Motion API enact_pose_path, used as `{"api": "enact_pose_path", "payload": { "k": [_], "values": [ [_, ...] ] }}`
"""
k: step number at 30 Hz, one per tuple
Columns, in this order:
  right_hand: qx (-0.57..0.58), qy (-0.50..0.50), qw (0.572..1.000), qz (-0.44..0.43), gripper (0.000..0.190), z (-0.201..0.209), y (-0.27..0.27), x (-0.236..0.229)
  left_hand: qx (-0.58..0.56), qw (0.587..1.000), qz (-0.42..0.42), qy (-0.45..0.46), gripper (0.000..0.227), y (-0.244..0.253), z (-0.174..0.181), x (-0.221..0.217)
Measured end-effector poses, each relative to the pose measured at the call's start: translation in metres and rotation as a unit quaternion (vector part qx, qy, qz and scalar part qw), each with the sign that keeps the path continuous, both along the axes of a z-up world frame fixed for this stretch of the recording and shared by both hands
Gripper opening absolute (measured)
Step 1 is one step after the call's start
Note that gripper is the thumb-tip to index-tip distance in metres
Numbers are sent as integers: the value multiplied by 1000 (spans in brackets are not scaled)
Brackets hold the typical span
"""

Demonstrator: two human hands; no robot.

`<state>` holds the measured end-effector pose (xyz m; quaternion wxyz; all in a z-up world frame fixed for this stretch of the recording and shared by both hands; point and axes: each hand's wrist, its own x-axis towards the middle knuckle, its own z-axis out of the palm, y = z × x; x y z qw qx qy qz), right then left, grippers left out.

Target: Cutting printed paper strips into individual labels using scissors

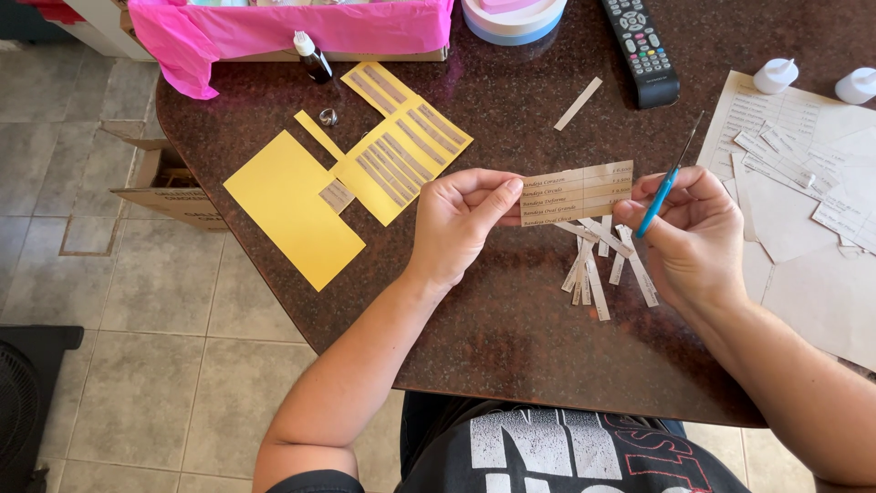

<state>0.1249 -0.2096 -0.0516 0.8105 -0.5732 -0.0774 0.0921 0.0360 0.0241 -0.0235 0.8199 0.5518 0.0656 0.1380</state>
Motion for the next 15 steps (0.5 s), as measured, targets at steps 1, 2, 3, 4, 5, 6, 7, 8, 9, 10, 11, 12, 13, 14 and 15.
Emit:
{"api": "enact_pose_path", "payload": {
  "k": [1, 2, 3, 4, 5, 6, 7, 8, 9, 10, 11, 12, 13, 14, 15],
  "values": [
    [0, 0, 1000, 0, 41, 1, 0, 0, 0, 1000, 0, 0, 15, 0, 0, 0],
    [-6, -3, 1000, 0, 41, 1, 0, -1, -1, 1000, 1, 2, 15, 0, 0, 0],
    [-12, -7, 1000, 1, 40, 2, 1, -1, -2, 1000, 1, 3, 15, -1, 0, 0],
    [-12, -6, 1000, 1, 40, 2, 1, -1, -3, 1000, 1, 3, 15, -1, 0, 0],
    [-19, -11, 1000, -2, 40, 2, 1, -1, -4, 1000, 2, 4, 15, -1, 0, 0],
    [-27, -15, 1000, -4, 39, 2, 1, -2, -6, 1000, 2, 4, 15, -1, 0, 0],
    [-27, -15, 1000, -4, 39, 2, 1, -2, -6, 1000, 2, 5, 15, -1, 1, 0],
    [-24, -15, 1000, -3, 40, 2, 0, -2, -7, 1000, 2, 7, 15, -1, 1, 0],
    [-21, -16, 1000, -3, 40, 2, 0, -2, -8, 1000, 1, 9, 16, -1, 1, 0],
    [-21, -16, 1000, -3, 40, 2, 0, -2, -8, 1000, 0, 9, 16, -1, 1, 0],
    [-18, -18, 1000, -1, 40, 2, 0, -2, -8, 1000, 1, 9, 16, -1, 1, 0],
    [-15, -21, 1000, 1, 41, 2, 0, -2, -8, 1000, 1, 9, 16, -1, 1, 0],
    [-15, -21, 1000, 1, 41, 2, 0, -2, -8, 1000, 1, 9, 16, -1, 0, 0],
    [-13, -20, 1000, 0, 41, 2, 0, -2, -8, 1000, -1, 6, 16, -1, 0, 0],
    [-11, -20, 1000, 0, 41, 2, 0, -2, -9, 1000, -3, 4, 16, -1, 0, 0]
  ]
}}
